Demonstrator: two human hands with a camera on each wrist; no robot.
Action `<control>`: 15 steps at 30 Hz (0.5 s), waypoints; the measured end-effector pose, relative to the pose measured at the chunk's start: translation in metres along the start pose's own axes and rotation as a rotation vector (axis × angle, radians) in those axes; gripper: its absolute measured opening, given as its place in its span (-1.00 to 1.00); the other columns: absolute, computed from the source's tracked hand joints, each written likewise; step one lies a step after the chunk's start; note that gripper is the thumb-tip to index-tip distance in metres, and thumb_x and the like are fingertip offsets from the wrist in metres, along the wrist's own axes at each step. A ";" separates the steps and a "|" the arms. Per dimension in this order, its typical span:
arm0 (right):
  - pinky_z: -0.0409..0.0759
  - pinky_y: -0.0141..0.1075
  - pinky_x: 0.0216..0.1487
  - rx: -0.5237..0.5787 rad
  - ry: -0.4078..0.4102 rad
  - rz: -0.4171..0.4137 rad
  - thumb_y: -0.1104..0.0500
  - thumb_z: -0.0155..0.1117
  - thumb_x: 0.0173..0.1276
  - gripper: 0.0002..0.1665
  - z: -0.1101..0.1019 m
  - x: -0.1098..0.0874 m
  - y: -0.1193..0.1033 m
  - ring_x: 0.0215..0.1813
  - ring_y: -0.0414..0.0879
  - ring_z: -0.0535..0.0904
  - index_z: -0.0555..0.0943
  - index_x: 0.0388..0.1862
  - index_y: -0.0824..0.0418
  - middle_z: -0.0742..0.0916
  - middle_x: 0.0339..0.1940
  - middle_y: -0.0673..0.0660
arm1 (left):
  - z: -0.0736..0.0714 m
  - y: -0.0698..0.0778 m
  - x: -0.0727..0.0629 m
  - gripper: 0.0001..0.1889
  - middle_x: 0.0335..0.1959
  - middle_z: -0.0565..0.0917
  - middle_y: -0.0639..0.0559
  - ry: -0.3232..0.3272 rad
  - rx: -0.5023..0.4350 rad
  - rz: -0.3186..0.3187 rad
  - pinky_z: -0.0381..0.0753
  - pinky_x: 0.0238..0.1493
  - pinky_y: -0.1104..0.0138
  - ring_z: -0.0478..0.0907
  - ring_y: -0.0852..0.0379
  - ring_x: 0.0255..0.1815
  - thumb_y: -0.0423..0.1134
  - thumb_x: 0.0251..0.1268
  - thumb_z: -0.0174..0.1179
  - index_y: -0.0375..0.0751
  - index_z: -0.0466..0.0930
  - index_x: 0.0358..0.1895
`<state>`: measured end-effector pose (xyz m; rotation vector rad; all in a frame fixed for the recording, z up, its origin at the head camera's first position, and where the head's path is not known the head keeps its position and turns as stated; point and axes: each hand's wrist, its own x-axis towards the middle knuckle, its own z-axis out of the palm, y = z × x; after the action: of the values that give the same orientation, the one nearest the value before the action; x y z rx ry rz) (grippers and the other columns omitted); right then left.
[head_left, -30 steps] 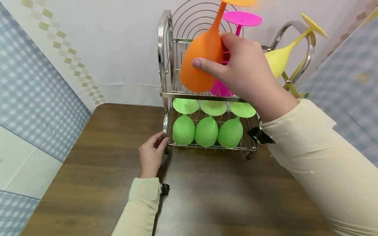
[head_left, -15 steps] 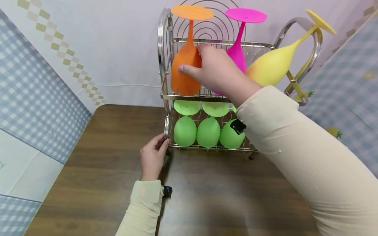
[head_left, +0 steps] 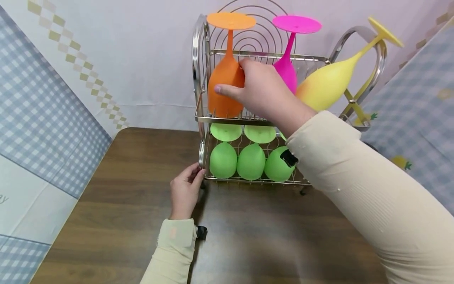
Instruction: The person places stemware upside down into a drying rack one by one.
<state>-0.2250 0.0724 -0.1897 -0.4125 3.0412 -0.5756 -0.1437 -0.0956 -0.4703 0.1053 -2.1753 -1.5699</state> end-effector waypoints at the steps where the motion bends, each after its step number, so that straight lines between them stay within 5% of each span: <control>1: 0.56 -0.20 0.25 0.002 0.004 -0.004 -0.48 0.15 0.30 0.12 0.000 -0.002 0.001 0.19 -0.02 0.54 0.16 0.59 0.19 0.60 0.27 0.12 | -0.001 0.000 0.000 -0.76 -0.20 0.79 -0.12 -0.005 0.009 0.001 0.72 -0.26 0.42 0.75 0.02 -0.23 -0.29 0.27 0.39 -0.25 0.76 -0.02; 5: 0.42 -0.12 0.42 0.030 0.031 -0.042 -0.47 0.14 0.32 0.12 0.001 -0.014 0.008 0.38 0.02 0.45 0.15 0.60 0.19 0.49 0.45 0.14 | -0.007 0.001 0.002 -0.62 0.02 0.74 -0.13 -0.086 0.066 -0.024 0.69 0.05 0.13 0.71 -0.06 0.00 -0.25 0.33 0.35 -0.22 0.65 0.19; 10: 0.22 -0.05 0.54 0.030 0.093 -0.163 -0.42 0.14 0.37 0.05 0.010 -0.044 0.023 0.55 0.02 0.24 0.17 0.60 0.19 0.34 0.57 0.11 | -0.030 0.023 0.001 -0.28 0.48 0.38 -0.02 -0.216 0.186 -0.046 0.30 0.45 -0.05 0.33 -0.09 0.46 -0.04 0.40 0.26 -0.07 0.22 0.55; 15: 0.21 0.08 0.53 -0.012 0.212 -0.376 -0.35 0.27 0.34 0.00 0.032 -0.087 0.048 0.59 0.07 0.16 0.28 0.55 0.20 0.29 0.59 0.12 | -0.051 0.049 -0.002 -0.17 0.61 0.13 0.04 -0.297 0.336 0.151 0.09 0.54 -0.10 0.08 -0.06 0.59 0.18 0.42 0.16 -0.04 0.06 0.61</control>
<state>-0.1508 0.1267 -0.2391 -0.9988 3.1827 -0.6516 -0.1117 -0.1231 -0.4130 -0.1960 -2.5948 -1.1868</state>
